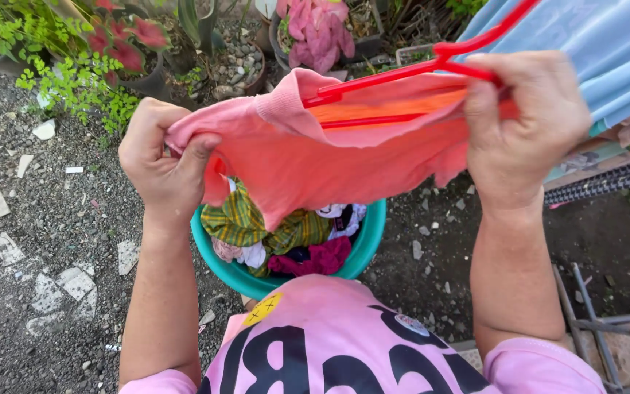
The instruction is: The recorder takes washed clothes from a basin, places them on hangers, and hangs them on an outdoor drying rack.
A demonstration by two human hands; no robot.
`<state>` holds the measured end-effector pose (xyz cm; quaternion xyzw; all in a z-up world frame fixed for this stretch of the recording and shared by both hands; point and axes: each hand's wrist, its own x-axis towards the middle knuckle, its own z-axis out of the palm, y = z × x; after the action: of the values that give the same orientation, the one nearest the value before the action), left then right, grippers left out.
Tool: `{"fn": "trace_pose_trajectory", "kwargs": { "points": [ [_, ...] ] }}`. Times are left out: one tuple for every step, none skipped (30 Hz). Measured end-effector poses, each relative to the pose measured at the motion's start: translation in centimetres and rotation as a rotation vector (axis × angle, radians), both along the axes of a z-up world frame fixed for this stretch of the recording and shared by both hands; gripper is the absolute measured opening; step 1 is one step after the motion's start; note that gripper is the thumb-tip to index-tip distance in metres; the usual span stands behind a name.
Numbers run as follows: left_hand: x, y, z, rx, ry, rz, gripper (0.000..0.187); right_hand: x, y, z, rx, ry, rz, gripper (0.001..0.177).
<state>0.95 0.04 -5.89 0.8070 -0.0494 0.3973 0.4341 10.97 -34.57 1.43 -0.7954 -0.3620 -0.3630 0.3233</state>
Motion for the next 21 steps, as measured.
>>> {"fn": "trace_pose_trajectory", "kwargs": {
  "points": [
    [-0.1,-0.4,0.2,-0.033,-0.043,-0.034,0.031,0.0,-0.2,0.0,-0.012,-0.042,-0.003,0.003],
    [-0.2,-0.7,0.4,-0.068,-0.086,-0.067,0.034,-0.1,-0.4,0.0,-0.025,-0.084,-0.005,0.001],
    [0.2,-0.4,-0.3,-0.066,-0.090,-0.071,0.034,0.1,-0.9,-0.4,-0.024,-0.088,-0.008,0.001],
    [0.6,-0.1,-1.0,-0.087,0.040,-0.065,0.028,0.3,-1.3,-0.8,-0.037,-0.050,0.010,0.001],
    [1.1,0.3,-1.5,-0.102,0.169,-0.058,0.025,0.7,-1.8,-1.1,-0.047,-0.015,0.028,0.004],
    [1.2,0.0,-1.1,-0.096,0.162,-0.061,0.025,0.5,-1.7,-0.9,-0.042,-0.021,0.023,0.004],
    [0.9,-0.6,-0.9,-0.061,0.095,-0.056,0.025,0.1,-1.9,-0.8,0.006,-0.010,0.004,0.005],
    [0.6,-1.1,-0.7,-0.025,0.028,-0.051,0.026,-0.4,-2.0,-0.8,0.055,0.002,-0.015,0.006],
    [0.8,-1.2,-0.8,-0.029,0.030,-0.054,0.026,-0.1,-2.3,-0.9,0.051,0.004,-0.018,0.006],
    [1.0,-1.3,-1.0,-0.045,0.062,-0.086,0.028,0.2,-2.6,-1.0,0.033,0.005,-0.032,0.005],
    [1.2,-1.2,-1.0,-0.056,0.090,-0.117,0.032,0.5,-2.8,-1.2,0.020,0.002,-0.044,0.007],
    [1.4,-1.2,-1.6,-0.055,0.087,-0.119,0.032,0.4,-3.4,-1.2,0.021,-0.001,-0.046,0.007],
    [2.1,-0.9,-2.0,-0.046,0.151,-0.106,0.028,0.6,-3.9,-1.1,-0.004,0.003,-0.031,0.009],
    [2.8,-0.7,-2.3,-0.037,0.215,-0.093,0.024,0.8,-4.4,-1.1,-0.029,0.007,-0.016,0.012],
    [2.7,-1.3,-2.0,-0.044,0.226,-0.096,0.024,0.7,-5.2,-0.9,-0.036,0.018,-0.018,0.012],
    [2.5,-1.8,-1.7,-0.048,0.157,-0.133,0.036,0.6,-6.1,-0.7,-0.025,0.019,-0.048,0.014],
    [2.5,-2.3,-1.4,-0.051,0.079,-0.166,0.048,0.7,-6.8,-0.5,-0.013,0.010,-0.075,0.017],
    [2.8,-2.4,-2.3,-0.056,0.079,-0.165,0.048,0.5,-7.0,-0.3,-0.019,0.011,-0.074,0.017],
    [3.5,-2.3,-2.7,-0.088,0.135,-0.235,0.044,0.6,-7.1,0.0,-0.017,0.014,-0.107,0.016],
    [4.2,-2.3,-3.1,-0.119,0.191,-0.305,0.041,0.6,-7.3,0.3,-0.014,0.016,-0.140,0.017],
    [4.9,-1.9,-5.4,-0.117,0.184,-0.312,0.041,0.6,-7.1,0.4,-0.013,0.009,-0.146,0.017]
  ]
}}
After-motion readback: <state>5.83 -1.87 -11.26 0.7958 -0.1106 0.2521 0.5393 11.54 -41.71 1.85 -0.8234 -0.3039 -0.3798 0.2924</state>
